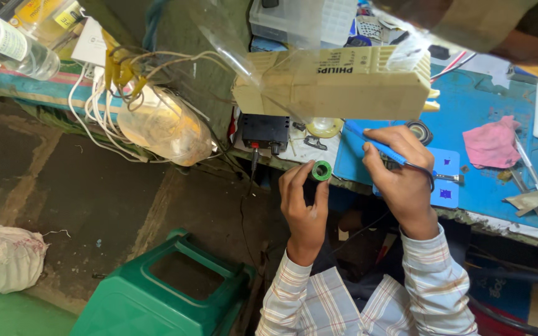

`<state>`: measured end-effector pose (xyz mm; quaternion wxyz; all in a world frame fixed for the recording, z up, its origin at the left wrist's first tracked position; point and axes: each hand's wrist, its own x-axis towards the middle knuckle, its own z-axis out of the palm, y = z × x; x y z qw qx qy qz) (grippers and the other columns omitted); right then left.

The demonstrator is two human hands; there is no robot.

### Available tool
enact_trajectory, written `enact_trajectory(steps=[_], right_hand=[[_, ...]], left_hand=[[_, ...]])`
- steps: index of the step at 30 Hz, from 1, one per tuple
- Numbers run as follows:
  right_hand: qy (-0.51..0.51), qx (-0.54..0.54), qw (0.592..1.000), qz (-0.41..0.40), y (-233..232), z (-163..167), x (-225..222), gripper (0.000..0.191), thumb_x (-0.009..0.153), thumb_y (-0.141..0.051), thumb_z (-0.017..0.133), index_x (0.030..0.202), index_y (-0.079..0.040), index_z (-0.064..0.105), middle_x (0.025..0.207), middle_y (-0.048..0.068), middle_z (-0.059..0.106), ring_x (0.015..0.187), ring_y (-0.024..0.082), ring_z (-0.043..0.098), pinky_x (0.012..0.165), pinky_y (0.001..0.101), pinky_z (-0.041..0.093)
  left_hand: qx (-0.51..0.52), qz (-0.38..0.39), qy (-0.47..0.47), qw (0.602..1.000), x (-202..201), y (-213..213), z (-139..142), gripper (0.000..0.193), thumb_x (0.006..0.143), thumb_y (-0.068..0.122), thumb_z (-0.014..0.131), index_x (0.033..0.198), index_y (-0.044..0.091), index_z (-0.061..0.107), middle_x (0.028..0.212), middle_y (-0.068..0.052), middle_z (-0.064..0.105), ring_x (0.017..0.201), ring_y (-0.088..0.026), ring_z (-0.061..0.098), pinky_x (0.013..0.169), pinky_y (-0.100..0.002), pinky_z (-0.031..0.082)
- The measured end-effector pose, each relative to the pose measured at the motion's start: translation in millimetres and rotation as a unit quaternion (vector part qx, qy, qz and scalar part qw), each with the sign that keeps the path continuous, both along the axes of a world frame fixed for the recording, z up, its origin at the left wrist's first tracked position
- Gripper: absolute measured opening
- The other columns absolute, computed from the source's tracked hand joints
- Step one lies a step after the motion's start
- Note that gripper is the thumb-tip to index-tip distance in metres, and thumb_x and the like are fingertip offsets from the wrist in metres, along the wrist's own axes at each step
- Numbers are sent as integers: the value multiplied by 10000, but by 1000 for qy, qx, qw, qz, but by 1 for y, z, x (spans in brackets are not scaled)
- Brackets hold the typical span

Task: The person solders components on a circuit board clamped at a workbench, using a soldering iron in one hand and solder wire from a green spool in the other. They periodically file the soldering iron tip, touch the board's contacts, and near the end brush the board with a toothbrush.

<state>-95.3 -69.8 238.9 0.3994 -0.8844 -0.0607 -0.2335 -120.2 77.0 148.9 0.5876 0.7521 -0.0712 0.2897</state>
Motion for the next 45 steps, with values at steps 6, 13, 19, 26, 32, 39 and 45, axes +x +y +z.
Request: enact_trajectory(steps=[6,13,19,26,32,39,45], right_hand=[[-31,119,992,-27,-20,-14,-36,179,1015,4,686,1192,32,683,1024,141,680,880,234,699,789,315,546],[-80,532,842,-33,-77,-64,-115,163,1102,-158,657,1087,3,634,929,123,650,836,219,633,781,376,520],[-54,677,733,-43,-117,-106,-171,224,1105,-244,678,1033,-39,625,883,87,615,798,181,568,761,333,431],[-60,717,695,-13,-132,-112,-192,199,1066,-221,681,1024,-30,647,869,88,611,733,145,508,713,312,402],[-60,716,696,16,-132,-105,-195,191,1049,-198,683,1023,-12,654,860,104,608,733,152,509,725,325,413],[-57,709,703,15,-131,-104,-192,201,1052,-197,689,1000,-8,645,833,108,600,724,155,511,712,334,418],[-58,696,716,14,-125,-101,-190,200,1045,-196,689,1019,0,660,829,119,599,726,171,515,718,342,425]], left_hand=[[-26,-17,4,1000,-4,1,6,403,939,-32,750,1314,15,609,1229,-138,641,1130,-298,639,973,-389,529],[-182,-140,88,969,-16,-9,20,403,919,-80,759,1301,-45,634,1153,-100,626,1038,-162,609,922,-298,512],[-323,-252,103,906,-44,-31,41,390,942,-94,729,1315,-80,616,1142,-68,608,1090,-159,628,1010,-302,508],[-331,-268,84,901,-73,-52,61,395,952,-76,740,1321,-55,602,1193,-80,603,1130,-173,635,1045,-315,508],[-297,-265,63,915,-78,-59,68,398,963,-80,734,1335,-30,603,1280,-110,582,1175,-184,624,1063,-317,508],[-265,-255,52,928,-74,-56,70,391,963,-83,735,1331,-17,620,1283,-108,587,1168,-182,629,1037,-310,523],[-260,-252,47,931,-71,-53,70,395,961,-86,732,1335,-14,624,1285,-105,591,1180,-182,631,1049,-305,519]])
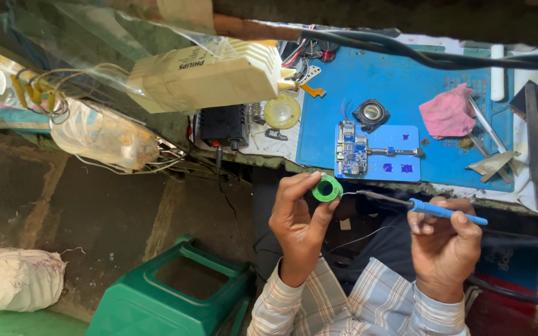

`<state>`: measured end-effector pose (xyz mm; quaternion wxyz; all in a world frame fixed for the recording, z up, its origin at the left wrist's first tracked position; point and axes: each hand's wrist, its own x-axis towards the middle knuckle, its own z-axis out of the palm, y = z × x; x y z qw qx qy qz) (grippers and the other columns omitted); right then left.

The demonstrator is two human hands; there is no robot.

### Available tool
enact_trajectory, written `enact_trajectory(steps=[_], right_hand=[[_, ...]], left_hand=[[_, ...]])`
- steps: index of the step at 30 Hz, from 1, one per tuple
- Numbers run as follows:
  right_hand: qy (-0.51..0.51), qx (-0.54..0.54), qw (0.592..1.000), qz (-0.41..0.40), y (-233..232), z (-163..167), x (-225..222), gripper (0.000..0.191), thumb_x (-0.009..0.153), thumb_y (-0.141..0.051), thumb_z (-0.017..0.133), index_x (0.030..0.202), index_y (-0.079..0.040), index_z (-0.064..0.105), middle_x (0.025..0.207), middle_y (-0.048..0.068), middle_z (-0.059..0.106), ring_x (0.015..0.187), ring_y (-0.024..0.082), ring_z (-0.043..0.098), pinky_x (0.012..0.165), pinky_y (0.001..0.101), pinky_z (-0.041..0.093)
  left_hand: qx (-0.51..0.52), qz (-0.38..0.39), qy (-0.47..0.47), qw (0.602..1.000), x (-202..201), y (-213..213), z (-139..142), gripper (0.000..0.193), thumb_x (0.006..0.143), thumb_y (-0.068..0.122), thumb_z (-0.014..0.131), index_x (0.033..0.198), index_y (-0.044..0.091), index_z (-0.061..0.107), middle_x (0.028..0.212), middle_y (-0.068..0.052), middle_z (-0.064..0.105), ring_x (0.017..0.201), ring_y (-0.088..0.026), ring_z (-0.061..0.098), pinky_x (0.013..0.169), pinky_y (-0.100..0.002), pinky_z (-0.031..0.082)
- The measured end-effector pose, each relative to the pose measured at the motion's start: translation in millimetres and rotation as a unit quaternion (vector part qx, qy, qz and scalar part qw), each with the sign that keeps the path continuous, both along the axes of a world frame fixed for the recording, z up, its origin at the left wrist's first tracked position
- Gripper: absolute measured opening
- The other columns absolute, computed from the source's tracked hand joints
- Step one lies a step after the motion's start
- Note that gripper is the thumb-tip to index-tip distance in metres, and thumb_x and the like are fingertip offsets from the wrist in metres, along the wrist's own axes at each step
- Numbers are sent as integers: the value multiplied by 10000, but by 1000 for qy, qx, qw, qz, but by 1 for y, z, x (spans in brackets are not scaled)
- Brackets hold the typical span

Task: The person solders components on a circuit board clamped at a workbench, using a soldering iron in one hand and solder wire from a green spool in the other. They periodically file the soldering iron tip, touch the board's contacts, and near the end brush the board with a toothbrush.

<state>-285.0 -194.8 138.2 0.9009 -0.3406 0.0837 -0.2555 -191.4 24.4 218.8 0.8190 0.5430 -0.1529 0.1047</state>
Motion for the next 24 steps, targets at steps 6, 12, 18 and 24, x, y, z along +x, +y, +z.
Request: enact_trajectory(steps=[6,12,18,24], right_hand=[[1,-7,1000,3,3,1,2,205,1046,-197,687,1017,4,658,826,124,599,724,179,516,718,343,427],[6,-1,1000,2,4,4,3,192,1047,-190,688,1019,-2,656,840,128,610,726,181,523,726,347,432],[11,-1,1000,0,5,6,4,185,1047,-188,691,1018,-8,658,846,119,613,724,171,522,721,341,430],[19,13,1000,-1,5,5,4,174,1042,-188,689,1019,-19,655,845,107,602,715,152,515,702,332,420]], left_hand=[[2,-3,7,1000,2,2,-1,390,962,-79,734,1332,-15,627,1284,-104,591,1171,-179,633,1036,-304,525],[5,-4,4,1000,5,3,-2,388,964,-76,737,1332,-18,629,1284,-106,597,1178,-182,634,1047,-305,518],[-1,-16,7,1000,5,2,-3,377,977,-58,733,1337,-22,626,1287,-106,603,1182,-183,642,1048,-310,526],[-15,-27,10,999,4,2,-5,370,989,-42,731,1342,-19,622,1292,-106,598,1192,-185,638,1056,-312,525]])
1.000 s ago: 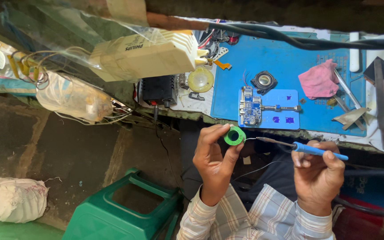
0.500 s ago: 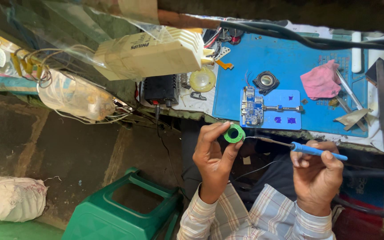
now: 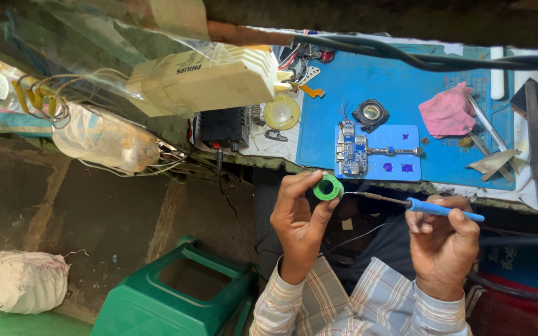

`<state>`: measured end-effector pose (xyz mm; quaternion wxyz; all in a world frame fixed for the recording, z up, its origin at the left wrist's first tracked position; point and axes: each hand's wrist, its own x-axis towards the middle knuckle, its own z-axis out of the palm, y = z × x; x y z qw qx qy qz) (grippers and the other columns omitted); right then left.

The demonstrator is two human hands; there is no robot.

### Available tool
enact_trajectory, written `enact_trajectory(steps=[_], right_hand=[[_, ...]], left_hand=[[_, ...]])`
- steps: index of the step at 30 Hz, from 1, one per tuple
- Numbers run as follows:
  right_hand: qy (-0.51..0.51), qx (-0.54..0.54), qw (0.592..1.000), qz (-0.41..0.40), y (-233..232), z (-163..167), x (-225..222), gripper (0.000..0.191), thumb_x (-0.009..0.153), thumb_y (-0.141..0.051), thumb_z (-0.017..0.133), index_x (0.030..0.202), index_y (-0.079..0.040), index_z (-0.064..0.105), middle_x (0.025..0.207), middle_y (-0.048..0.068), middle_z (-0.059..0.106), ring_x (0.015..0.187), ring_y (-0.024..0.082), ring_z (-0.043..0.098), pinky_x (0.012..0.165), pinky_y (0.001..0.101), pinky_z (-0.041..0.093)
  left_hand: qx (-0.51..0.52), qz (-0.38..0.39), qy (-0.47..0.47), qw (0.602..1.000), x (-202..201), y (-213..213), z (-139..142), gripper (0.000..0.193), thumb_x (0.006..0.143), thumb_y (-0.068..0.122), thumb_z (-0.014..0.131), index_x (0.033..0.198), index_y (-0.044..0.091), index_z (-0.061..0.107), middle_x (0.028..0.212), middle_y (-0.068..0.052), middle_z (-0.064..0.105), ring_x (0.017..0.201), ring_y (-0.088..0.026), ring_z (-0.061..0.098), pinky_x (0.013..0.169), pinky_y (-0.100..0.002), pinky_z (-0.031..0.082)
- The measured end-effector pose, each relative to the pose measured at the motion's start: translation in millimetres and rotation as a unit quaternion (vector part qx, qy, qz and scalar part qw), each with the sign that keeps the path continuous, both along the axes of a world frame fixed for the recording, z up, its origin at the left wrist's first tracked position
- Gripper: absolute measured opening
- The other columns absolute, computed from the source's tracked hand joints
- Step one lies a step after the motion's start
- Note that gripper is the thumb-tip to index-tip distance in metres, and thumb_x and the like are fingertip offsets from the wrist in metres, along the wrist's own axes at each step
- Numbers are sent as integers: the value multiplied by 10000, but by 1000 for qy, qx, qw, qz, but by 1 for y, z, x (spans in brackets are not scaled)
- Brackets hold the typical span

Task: The person solders components on a circuit board clamped at a workbench, using a soldering iron in one hand and solder wire from a green spool in the other. They periodically file the soldering iron tip, touch the board's contacts, and near the end brush the board with a toothbrush.

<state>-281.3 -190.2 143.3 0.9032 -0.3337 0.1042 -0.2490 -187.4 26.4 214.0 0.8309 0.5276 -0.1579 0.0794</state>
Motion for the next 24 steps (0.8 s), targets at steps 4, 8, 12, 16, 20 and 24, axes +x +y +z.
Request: enact_trajectory(steps=[4,8,12,16,20,24], right_hand=[[-1,8,1000,3,-1,0,1,172,1040,-190,687,1018,-23,654,838,105,597,713,150,516,698,331,420],[3,3,1000,0,-1,0,0,168,1042,-185,685,1019,-22,655,841,105,599,714,147,518,696,329,418],[4,-1,1000,-2,0,1,0,167,1040,-186,685,1018,-23,656,839,107,603,714,148,521,694,327,417],[5,-5,1000,-2,-1,1,1,166,1036,-185,686,1016,-23,656,834,106,605,715,148,522,695,328,418],[-2,-3,1000,3,-2,1,2,170,1040,-186,688,1014,-22,655,828,105,602,710,147,521,694,326,418],[1,-3,1000,1,-2,2,2,170,1045,-187,688,1017,-24,653,833,106,602,711,148,521,695,327,418]], left_hand=[[-4,7,-5,1000,0,-1,-1,370,988,-41,735,1340,-18,621,1300,-108,590,1203,-188,634,1067,-313,519],[-6,5,-3,1000,0,-1,-1,376,984,-44,737,1341,-17,620,1302,-110,590,1204,-188,633,1064,-313,520],[-1,8,0,1000,0,0,0,379,981,-51,735,1340,-18,620,1305,-110,589,1207,-187,633,1067,-313,519],[6,13,1,1000,0,1,0,379,977,-58,736,1337,-17,624,1301,-107,589,1202,-185,636,1058,-310,522],[7,15,-2,1000,0,1,0,384,974,-64,739,1337,-17,625,1302,-109,589,1201,-183,631,1060,-308,519],[2,16,-1,1000,0,2,0,386,971,-65,738,1337,-14,626,1301,-109,588,1191,-184,637,1050,-311,527]])
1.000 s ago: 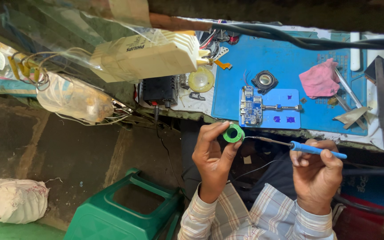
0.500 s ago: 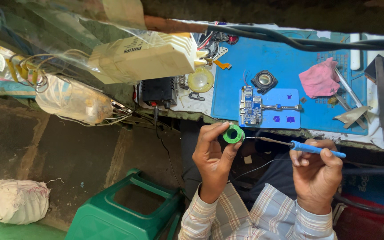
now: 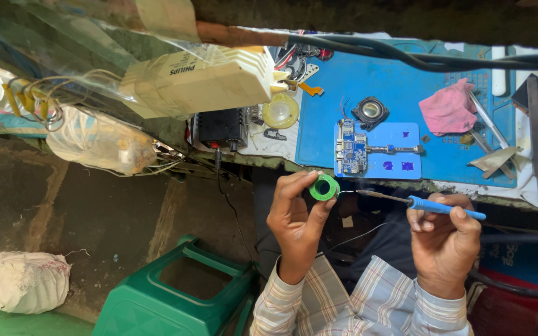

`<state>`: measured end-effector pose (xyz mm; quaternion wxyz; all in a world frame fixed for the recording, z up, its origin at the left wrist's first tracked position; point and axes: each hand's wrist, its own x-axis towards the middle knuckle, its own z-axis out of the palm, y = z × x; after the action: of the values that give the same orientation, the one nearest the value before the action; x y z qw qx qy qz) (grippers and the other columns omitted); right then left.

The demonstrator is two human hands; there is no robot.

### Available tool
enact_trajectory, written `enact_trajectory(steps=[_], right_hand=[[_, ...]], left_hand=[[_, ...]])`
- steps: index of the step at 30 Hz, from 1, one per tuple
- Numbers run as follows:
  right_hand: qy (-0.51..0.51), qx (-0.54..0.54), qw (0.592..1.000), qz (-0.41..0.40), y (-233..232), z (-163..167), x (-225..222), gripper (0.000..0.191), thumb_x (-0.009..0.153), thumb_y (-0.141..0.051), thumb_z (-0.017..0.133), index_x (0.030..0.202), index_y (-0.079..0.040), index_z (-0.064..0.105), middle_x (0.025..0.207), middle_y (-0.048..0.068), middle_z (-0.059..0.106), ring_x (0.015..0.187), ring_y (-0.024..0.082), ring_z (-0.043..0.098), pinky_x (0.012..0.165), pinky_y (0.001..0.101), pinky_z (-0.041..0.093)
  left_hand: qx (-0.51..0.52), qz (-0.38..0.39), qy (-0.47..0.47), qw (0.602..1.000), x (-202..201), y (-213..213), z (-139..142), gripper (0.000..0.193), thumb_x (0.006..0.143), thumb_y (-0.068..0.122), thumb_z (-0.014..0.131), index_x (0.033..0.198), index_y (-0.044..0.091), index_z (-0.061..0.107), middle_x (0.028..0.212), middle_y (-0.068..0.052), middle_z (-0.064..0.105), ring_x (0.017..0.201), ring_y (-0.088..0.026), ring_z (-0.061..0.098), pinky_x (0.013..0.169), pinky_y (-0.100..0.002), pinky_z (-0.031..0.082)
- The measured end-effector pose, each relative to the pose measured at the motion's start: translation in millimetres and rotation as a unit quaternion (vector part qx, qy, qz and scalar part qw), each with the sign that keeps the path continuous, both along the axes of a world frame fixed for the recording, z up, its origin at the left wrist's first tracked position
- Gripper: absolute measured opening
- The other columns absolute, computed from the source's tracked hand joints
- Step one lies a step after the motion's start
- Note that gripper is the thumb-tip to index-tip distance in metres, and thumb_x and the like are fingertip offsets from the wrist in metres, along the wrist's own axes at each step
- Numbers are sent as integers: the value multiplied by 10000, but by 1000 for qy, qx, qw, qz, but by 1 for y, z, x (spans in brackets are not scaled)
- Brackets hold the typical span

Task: The person solders components on a circuit board clamped at a workbench, using a soldering iron in one hand and solder wire from a green spool in the other. They periodically file the soldering iron tip, touch the board's contacts, and near the end brush the board with a toothbrush.

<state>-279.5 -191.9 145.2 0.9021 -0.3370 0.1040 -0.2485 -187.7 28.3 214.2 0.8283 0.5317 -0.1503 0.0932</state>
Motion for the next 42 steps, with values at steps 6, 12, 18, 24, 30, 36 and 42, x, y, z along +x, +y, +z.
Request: enact_trajectory(steps=[6,12,18,24,30,36,42], right_hand=[[-8,-6,1000,1,0,-1,0,180,1046,-190,687,1017,-15,653,831,112,604,716,155,529,707,332,430],[-20,-6,1000,2,0,-2,-1,189,1065,-185,678,1010,-7,645,838,119,604,719,161,529,713,338,435],[-17,-16,1000,2,-1,-1,-1,184,1055,-184,680,1017,-6,653,840,122,603,731,173,534,724,345,439],[-17,-22,1000,-1,0,-2,-4,197,1059,-189,683,1014,1,658,834,125,603,730,174,537,718,343,436],[-16,-28,999,0,-1,-3,-5,190,1053,-185,689,1003,-3,665,829,127,611,724,174,547,716,344,441],[-14,-36,999,-3,-1,-3,-5,182,1050,-183,690,1011,-7,665,825,129,611,717,178,552,714,346,440],[-27,-31,999,-1,-5,-3,-8,204,1049,-188,695,977,-8,631,821,126,604,723,186,548,706,351,436]], left_hand=[[14,3,-8,1000,0,0,1,389,969,-72,737,1337,-9,625,1294,-109,594,1186,-180,636,1042,-310,530],[25,10,-16,1000,0,0,1,400,959,-84,740,1335,-10,626,1291,-107,594,1190,-179,630,1048,-303,521],[20,8,-13,1000,-1,1,2,399,959,-86,738,1334,-7,628,1289,-104,591,1180,-177,631,1039,-298,523],[27,8,-14,1000,-3,0,1,404,954,-93,740,1333,-7,629,1283,-101,590,1183,-178,626,1044,-295,516],[35,15,-21,999,-3,0,1,408,950,-95,742,1331,-5,630,1279,-100,594,1180,-178,626,1040,-296,520],[49,23,-20,998,-3,1,2,404,943,-90,754,1321,-7,637,1277,-101,600,1173,-179,632,1031,-297,523],[68,36,-30,997,-3,1,2,397,941,-83,760,1313,-7,643,1272,-105,608,1168,-182,631,1030,-297,521]])
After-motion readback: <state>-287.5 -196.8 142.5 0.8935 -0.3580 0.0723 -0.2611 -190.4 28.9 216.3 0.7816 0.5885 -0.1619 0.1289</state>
